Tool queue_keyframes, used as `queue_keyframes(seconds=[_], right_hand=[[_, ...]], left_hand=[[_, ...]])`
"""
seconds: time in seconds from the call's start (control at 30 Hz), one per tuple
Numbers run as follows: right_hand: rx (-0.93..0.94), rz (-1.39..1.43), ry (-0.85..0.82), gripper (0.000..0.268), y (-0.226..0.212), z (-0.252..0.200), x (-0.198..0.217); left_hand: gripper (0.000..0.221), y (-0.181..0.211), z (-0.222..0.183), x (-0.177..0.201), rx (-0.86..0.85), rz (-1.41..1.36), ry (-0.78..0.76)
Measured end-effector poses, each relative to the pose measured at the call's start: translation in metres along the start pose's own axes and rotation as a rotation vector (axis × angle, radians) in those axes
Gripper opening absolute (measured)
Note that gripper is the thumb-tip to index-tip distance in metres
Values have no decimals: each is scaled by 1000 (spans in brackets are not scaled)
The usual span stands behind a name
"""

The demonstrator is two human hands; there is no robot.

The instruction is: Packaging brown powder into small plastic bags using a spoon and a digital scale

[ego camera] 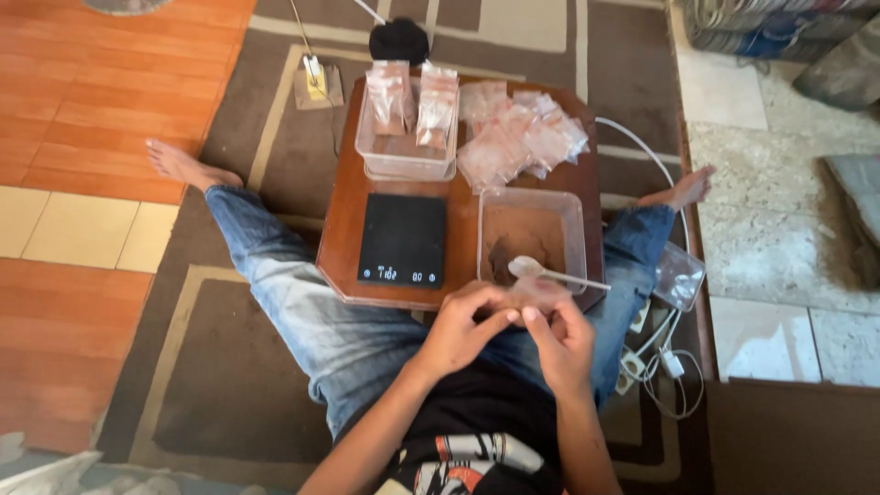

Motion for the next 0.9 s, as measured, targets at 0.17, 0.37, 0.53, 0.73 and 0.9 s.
queue_keyframes(seconds=[0.17, 0.37, 0.53, 0.73, 0.9], right_hand=[[56, 35, 7, 15, 39, -6, 11], [117, -50, 24, 12, 15, -3, 11], [140, -105, 38, 12, 8, -12, 17], [44, -59, -85, 39, 29, -20, 21], [46, 464, -237, 78, 24, -20, 3]], left_hand=[[7, -5, -9, -9, -70, -11, -24], [9, -11, -8, -7, -49, -55, -25], [20, -16, -16, -8, 2, -145, -71], [11, -35, -23, -19, 142, -230, -158], [15, -50, -29, -31, 291, -489, -258]])
Point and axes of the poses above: each hand's wrist, its own z-axis towards the middle knuckle, its own x-axis out of the back of the hand, y = z × x, the point moved 10 cm from there along z, towards the middle knuckle, and after that the axes turned 1 degree about x, right-handed, at the moved point
